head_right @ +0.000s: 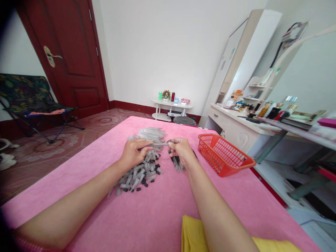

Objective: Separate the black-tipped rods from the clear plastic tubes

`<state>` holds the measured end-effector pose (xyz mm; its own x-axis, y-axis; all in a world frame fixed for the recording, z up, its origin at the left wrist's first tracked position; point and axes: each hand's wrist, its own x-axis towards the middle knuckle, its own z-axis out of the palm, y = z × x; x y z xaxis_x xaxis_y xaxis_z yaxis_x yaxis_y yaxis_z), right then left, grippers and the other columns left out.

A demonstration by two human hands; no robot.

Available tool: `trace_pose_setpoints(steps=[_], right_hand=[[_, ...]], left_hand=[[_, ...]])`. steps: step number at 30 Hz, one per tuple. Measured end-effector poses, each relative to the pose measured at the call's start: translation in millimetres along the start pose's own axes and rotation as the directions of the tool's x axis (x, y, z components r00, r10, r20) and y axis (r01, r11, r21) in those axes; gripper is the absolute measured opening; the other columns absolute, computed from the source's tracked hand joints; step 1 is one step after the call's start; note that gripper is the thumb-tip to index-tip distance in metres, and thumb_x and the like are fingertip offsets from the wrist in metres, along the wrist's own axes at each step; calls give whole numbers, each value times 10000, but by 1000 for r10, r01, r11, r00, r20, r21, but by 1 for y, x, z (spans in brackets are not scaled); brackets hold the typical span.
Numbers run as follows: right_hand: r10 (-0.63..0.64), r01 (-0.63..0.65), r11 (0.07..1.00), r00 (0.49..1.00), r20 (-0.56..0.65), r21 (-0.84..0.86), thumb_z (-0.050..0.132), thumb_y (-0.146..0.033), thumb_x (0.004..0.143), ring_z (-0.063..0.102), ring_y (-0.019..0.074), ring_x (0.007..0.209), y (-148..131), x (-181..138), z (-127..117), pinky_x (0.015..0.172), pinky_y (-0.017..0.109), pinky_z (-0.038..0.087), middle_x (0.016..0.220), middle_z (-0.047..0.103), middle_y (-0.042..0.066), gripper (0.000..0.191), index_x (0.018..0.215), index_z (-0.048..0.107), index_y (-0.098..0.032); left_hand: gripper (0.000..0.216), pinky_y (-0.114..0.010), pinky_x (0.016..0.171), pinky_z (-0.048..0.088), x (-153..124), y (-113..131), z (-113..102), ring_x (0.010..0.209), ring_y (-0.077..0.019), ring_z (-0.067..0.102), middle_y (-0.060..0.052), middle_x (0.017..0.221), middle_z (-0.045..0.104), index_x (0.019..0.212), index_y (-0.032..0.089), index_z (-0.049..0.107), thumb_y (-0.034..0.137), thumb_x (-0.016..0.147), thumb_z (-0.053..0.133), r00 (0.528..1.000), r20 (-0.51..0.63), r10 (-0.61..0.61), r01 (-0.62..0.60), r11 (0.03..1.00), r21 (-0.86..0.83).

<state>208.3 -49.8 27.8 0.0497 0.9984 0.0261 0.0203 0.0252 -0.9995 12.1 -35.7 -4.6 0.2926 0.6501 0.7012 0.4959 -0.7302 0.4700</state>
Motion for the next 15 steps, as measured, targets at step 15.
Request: trace_pose_setpoints(steps=[15], right_hand=[[-209, 380, 578, 924, 320, -722, 582, -186, 665, 537, 127, 584, -2, -11, 3, 546, 222, 386, 597, 621, -6, 103, 664, 684, -172]], left_hand=[[440, -226, 587, 429, 12, -4, -4, 592, -111, 532, -29, 834, 649, 1141, 188, 610, 296, 715, 651, 987, 44, -154, 159, 931, -328]])
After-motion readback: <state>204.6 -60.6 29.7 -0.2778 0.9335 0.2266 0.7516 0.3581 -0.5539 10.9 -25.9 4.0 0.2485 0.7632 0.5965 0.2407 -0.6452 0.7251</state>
